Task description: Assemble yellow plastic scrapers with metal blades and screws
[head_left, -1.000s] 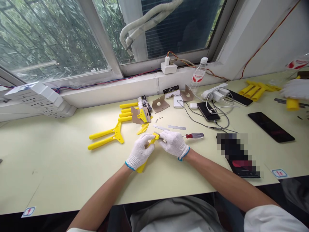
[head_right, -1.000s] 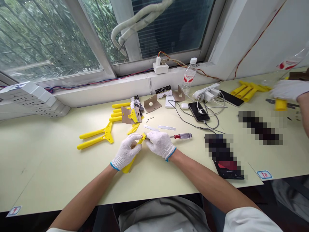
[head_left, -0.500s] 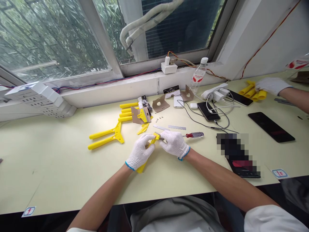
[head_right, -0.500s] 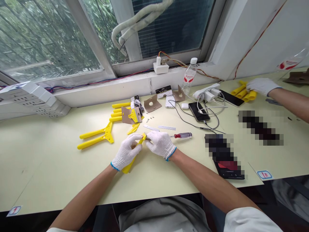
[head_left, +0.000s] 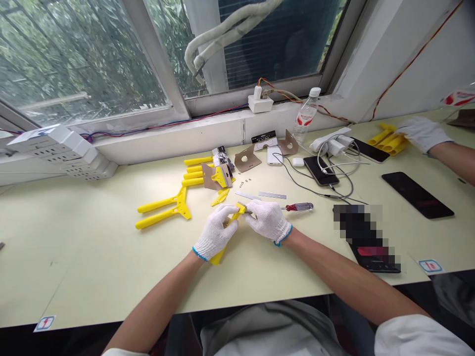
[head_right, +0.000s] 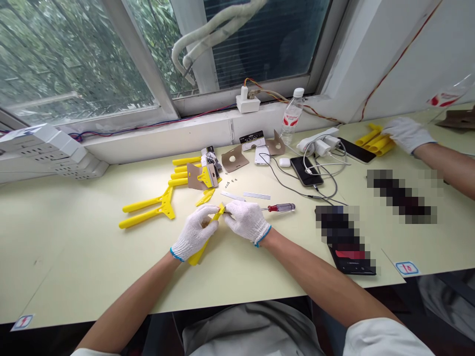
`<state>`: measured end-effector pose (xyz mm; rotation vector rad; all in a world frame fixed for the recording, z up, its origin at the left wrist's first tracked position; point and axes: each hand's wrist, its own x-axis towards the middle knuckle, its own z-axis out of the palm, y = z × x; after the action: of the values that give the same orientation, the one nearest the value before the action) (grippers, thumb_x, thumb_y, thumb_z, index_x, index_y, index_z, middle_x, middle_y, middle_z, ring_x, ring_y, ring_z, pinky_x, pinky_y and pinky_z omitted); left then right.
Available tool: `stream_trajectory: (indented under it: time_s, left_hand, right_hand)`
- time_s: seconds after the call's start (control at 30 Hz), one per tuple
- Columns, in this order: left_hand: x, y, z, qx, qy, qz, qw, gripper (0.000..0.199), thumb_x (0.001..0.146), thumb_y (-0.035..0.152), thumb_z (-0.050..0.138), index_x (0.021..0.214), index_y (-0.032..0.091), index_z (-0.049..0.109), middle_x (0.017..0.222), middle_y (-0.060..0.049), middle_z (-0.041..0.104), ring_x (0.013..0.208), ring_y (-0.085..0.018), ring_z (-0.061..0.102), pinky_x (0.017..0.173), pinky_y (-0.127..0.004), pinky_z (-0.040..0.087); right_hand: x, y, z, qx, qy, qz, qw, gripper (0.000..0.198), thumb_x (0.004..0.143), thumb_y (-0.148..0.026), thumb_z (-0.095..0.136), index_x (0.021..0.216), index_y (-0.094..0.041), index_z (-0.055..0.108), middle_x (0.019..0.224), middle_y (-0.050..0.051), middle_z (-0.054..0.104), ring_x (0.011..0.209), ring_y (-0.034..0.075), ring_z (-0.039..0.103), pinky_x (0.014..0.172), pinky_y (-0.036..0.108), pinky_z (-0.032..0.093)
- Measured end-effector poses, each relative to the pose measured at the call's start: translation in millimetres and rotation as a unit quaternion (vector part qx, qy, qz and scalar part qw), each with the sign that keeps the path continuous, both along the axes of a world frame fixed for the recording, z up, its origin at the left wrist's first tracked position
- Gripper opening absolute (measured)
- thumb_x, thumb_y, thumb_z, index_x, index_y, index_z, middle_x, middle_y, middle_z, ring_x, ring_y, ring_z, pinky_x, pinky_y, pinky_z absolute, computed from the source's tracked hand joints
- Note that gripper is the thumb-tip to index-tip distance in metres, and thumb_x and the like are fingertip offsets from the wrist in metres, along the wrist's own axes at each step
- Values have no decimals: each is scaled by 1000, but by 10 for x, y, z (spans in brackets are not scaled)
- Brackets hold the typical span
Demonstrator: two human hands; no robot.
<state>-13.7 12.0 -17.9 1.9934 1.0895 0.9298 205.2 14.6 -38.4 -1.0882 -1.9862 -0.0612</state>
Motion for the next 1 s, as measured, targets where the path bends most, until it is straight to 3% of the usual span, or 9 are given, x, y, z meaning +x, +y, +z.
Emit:
stream_trajectory:
  time_s: [0.47,1.0]
  left_hand:
    - [-4,2,-5,5,8,1,1000,43,89,8,63,127,25,74,125,-6,76,84,-15,71,67,-26,56]
    - [-8,2,3,2,11,2,1000,41,90,10,63,127,24,74,127,-7,76,79,-14,69,65,-26,57]
  right_hand:
    - [-8,26,-67,0,7,18,1000,10,88,-13,71,94,-21,72,90,-2,76,79,15,70,69,29,46]
    - [1,-5,24,-7,17,19,1000,10,88,-13,69,91,-21,73,89,-2,77,74,13,68,65,29,41]
